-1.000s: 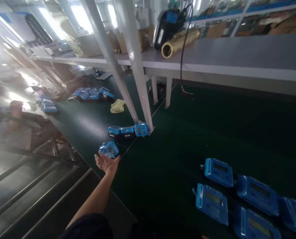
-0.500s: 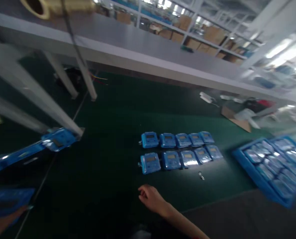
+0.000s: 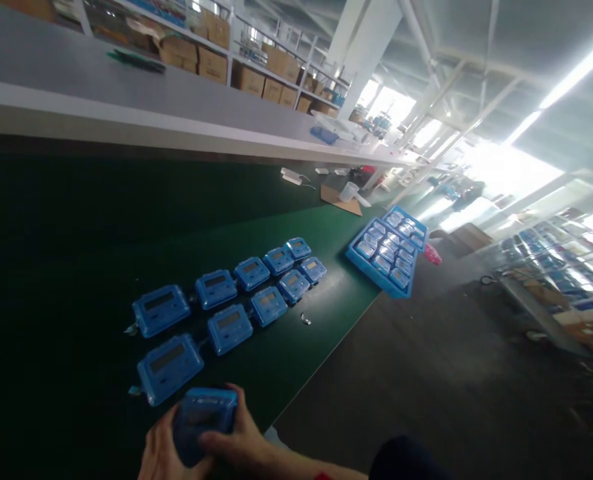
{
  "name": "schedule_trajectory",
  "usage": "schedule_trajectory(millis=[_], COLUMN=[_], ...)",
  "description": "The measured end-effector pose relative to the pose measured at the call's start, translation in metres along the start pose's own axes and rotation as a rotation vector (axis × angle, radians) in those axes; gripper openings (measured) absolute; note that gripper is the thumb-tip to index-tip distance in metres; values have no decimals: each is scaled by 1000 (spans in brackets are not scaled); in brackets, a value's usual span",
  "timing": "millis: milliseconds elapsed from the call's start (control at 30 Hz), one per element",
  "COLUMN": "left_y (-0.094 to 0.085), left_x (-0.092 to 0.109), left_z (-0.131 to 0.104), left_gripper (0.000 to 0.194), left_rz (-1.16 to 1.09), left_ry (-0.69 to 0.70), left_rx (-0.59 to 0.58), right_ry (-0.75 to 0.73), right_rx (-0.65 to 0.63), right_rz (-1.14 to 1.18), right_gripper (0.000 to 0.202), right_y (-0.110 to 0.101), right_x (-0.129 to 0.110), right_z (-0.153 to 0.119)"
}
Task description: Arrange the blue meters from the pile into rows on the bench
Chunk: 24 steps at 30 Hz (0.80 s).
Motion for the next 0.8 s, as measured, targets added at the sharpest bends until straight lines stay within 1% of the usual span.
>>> schedule_trajectory(millis=[33,67,133,167,200,267,300,367,433,467,533,600,667,733,767,800], left_y=[19,39,79,96,111,132,140,154,166,173,189,209,231,250,258,265], left_x=[15,34,77,98,117,147,156,166,169,171,178,190,201,209,213,216], left_z=[-1,-2,-2,-2,-2,0,2,10,21,28,43,59,75,90,96,101], left_gripper=[88,90,82,76,71,61,56,51,49,48,48,48,51,55,54,50], left_rz=[-42,-93,-206,-258,-299,-307,-264,-115,66,148,272,349,404,441,438,422], left_ry=[12,27,55,60,62,78,91,120,141,153,193,233,247,230,225,227], left_rx=[-63,-148,-367,-462,-542,-647,-669,-693,-708,-711,-709,-690,-640,-548,-503,-472], right_ry=[-9,-18,-29,-27,-20,-13,-3,40,107,134,177,217,252,269,266,251], right_rx=[49,93,158,174,173,166,167,199,214,206,169,128,112,113,118,128], right_rz=[53,84,80,64,47,7,-28,-125,-197,-210,-218,-238,-281,-336,-363,-390], right_gripper=[99,95,85,81,78,74,72,71,73,73,74,77,79,78,78,77], right_y=[-24,-51,-107,-136,-165,-221,-248,-300,-344,-362,-388,-403,-413,-417,-419,-420], right_x=[-15,-32,-65,-80,-95,-123,-136,-161,-182,-191,-206,-214,-216,-217,-219,-221], right_z=[-5,-9,-17,-19,-20,-20,-18,-12,0,7,26,45,61,71,74,75])
Point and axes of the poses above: each hand's wrist, its own z-axis towards the middle knuckle, its own y-axis out of the palm, x = y × z, the point moved 7 cm from there along z, towards the middle knuckle
